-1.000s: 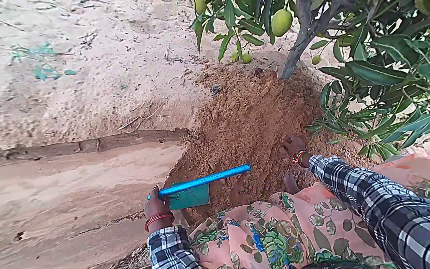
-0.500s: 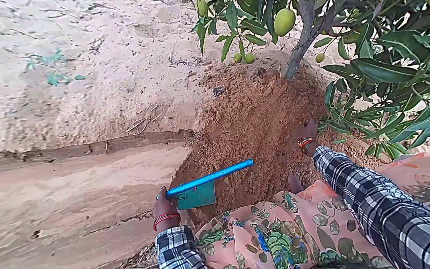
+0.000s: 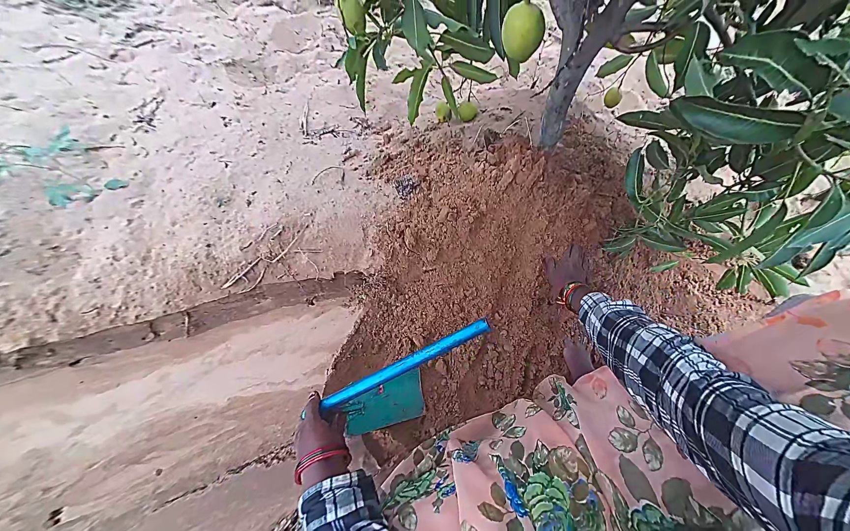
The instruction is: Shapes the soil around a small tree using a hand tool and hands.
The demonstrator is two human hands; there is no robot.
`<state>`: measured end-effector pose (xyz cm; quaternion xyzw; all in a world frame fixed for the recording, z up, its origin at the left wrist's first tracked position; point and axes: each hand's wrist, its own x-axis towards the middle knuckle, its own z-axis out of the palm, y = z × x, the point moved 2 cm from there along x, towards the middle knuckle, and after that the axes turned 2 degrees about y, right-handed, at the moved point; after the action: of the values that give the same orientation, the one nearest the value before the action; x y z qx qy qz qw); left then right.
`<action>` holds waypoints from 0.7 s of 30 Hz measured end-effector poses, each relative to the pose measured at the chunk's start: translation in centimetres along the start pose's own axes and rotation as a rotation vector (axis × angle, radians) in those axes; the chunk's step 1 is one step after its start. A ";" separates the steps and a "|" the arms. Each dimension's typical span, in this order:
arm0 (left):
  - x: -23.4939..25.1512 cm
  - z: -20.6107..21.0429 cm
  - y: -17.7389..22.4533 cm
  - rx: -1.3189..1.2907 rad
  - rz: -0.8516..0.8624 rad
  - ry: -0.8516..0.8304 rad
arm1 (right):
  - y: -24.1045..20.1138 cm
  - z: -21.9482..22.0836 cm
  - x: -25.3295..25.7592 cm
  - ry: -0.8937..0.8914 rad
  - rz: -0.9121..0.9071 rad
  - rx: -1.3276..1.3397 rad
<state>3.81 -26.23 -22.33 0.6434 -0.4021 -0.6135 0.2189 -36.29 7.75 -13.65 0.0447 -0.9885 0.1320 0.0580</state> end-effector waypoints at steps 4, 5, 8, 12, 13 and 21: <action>-0.5 0.1 0.3 -0.010 -0.002 -0.018 | 2.5 0.8 2.4 -0.146 -0.011 -0.047; -0.6 0.1 0.4 -0.022 -0.008 -0.014 | 2.8 -0.1 1.9 -0.064 0.029 0.023; -0.9 0.3 0.5 -0.025 -0.018 -0.004 | 5.2 -1.3 -1.7 0.176 0.419 0.109; -0.7 0.7 0.5 -0.019 -0.026 -0.025 | 9.7 3.2 -3.9 0.266 0.998 0.347; -0.4 0.6 0.3 -0.037 -0.028 -0.027 | 8.8 3.3 -3.8 0.254 1.019 0.368; -0.1 1.1 0.0 -0.063 -0.047 -0.021 | -1.4 2.1 2.5 0.428 0.590 0.577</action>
<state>2.74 -25.89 -22.45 0.6387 -0.3698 -0.6378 0.2204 -38.81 5.64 -14.93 -0.2524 -0.8477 0.4186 0.2060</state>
